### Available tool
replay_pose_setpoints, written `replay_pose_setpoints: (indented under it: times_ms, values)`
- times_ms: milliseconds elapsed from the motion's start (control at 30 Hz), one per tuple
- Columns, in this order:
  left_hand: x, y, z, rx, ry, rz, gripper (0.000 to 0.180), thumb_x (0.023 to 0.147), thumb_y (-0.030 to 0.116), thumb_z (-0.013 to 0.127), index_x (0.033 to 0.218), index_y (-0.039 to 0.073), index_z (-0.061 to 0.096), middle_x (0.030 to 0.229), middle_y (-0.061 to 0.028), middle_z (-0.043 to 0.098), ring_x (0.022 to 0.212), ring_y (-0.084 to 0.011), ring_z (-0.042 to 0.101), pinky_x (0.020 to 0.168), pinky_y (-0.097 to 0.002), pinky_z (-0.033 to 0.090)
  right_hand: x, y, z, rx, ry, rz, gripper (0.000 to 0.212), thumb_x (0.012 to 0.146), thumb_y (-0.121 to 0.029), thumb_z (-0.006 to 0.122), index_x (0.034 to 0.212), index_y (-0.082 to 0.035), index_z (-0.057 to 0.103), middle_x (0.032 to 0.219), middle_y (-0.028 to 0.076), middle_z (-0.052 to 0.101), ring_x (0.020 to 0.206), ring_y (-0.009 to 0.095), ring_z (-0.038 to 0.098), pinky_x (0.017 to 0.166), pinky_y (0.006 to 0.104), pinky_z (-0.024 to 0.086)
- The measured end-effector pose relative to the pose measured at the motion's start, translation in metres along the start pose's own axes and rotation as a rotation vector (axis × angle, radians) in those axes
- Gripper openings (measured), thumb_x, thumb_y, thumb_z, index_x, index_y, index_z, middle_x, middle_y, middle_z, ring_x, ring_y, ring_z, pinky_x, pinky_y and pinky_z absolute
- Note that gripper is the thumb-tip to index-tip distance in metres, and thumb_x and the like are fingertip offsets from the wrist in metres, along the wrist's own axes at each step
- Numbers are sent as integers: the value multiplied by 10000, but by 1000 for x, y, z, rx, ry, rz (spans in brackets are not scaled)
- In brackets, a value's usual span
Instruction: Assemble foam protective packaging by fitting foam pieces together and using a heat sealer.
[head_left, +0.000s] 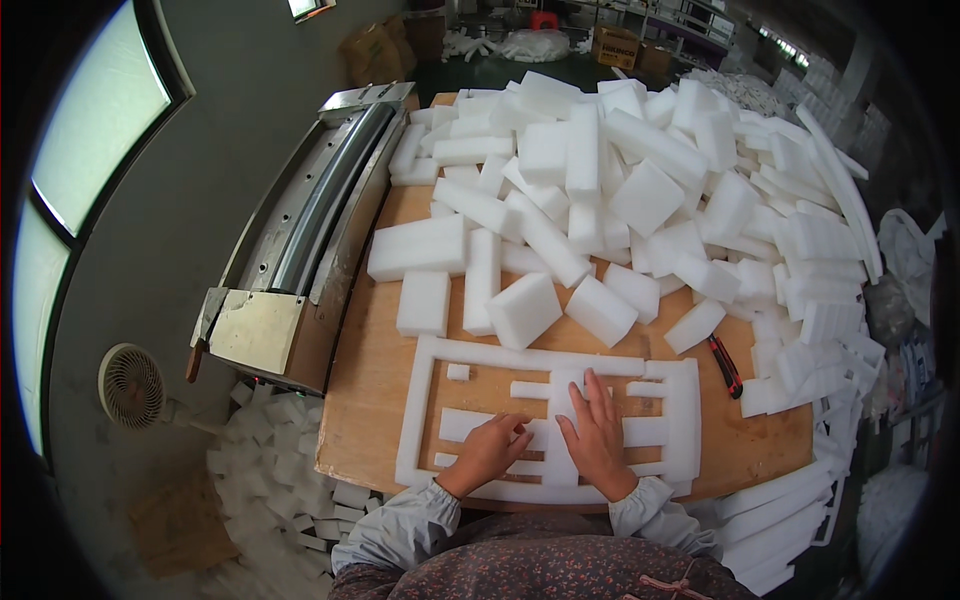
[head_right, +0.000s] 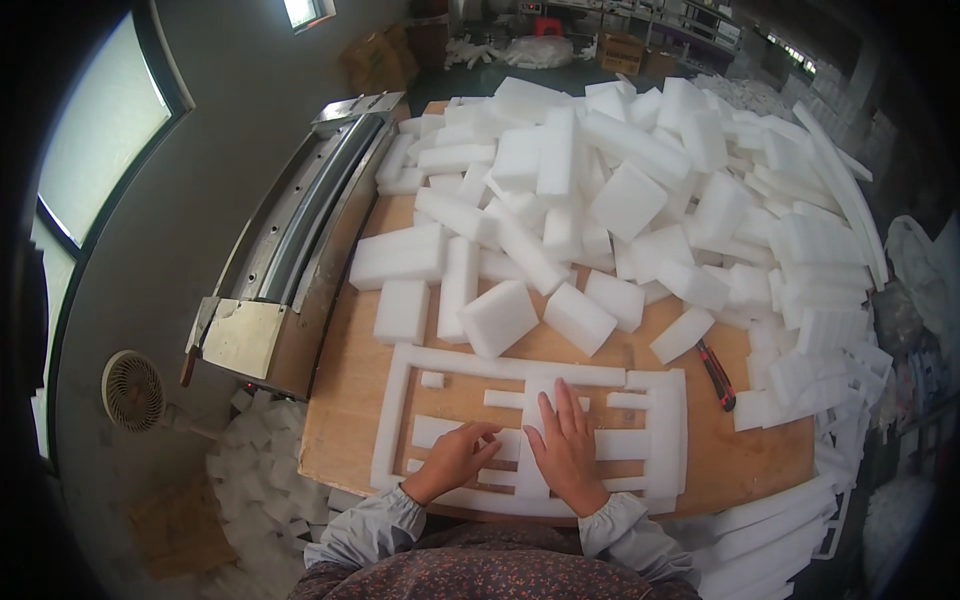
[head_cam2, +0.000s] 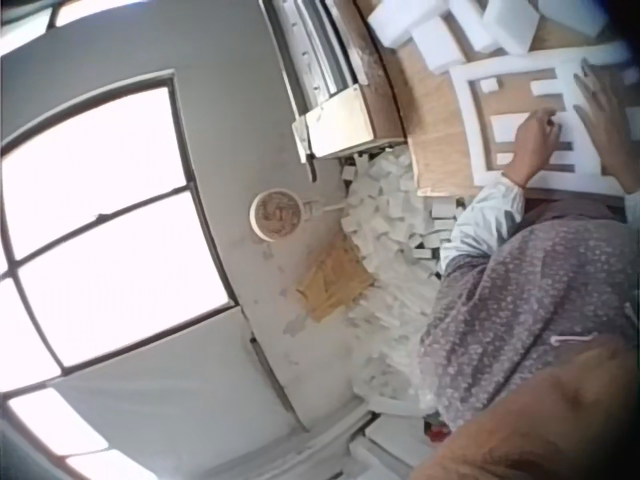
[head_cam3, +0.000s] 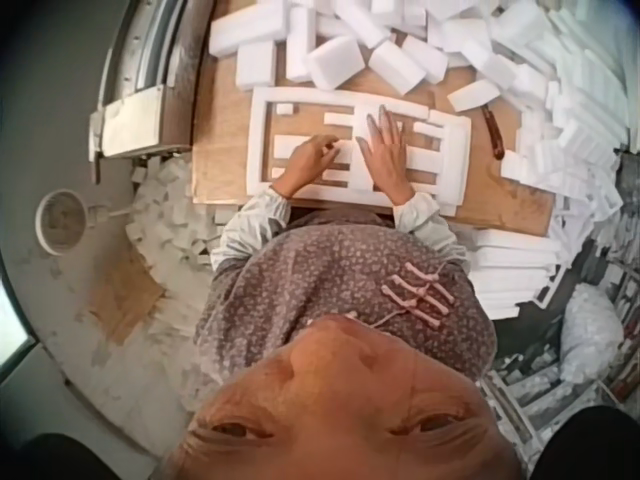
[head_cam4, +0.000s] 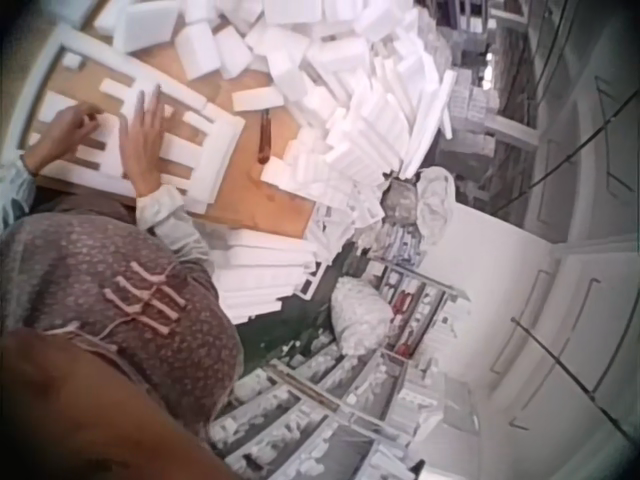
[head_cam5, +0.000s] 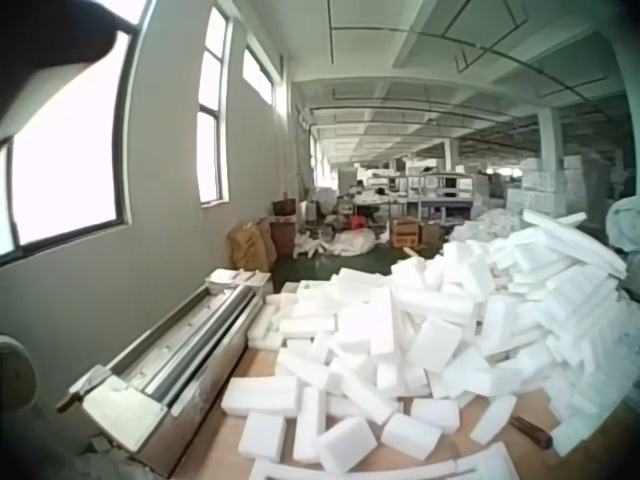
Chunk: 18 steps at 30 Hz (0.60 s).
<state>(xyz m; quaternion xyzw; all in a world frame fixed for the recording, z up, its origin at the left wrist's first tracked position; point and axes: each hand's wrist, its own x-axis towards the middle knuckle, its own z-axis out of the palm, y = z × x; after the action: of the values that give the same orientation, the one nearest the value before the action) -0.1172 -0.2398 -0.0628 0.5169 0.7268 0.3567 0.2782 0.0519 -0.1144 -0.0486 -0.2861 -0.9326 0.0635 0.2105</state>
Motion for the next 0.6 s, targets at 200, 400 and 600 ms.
replay_pose_setpoints:
  times_ms: [200,400,600]
  values:
    - [21,-4,-52,-93,256,-4,233,910,162,690,1109,42,699,923,-122,718,698,-189,652,637,-321,521,4,15,7,77,-89,-76,427,900,-224,678,1258,-6,601,1344,155,579,1270,290,530,964,429,429]
    - [151,-5,-170,199,568,179,185,902,182,685,978,20,731,837,-160,706,700,-234,656,652,-347,518,15,7,-26,182,-18,-35,364,882,-177,702,1204,-19,639,1246,138,636,1227,307,561,948,428,419]
    - [347,-53,-198,484,623,344,131,825,158,708,900,52,688,868,-165,700,830,-392,663,712,-481,507,18,3,-36,328,2,64,313,879,-153,696,1164,-28,660,1219,127,642,1217,303,566,970,429,439]
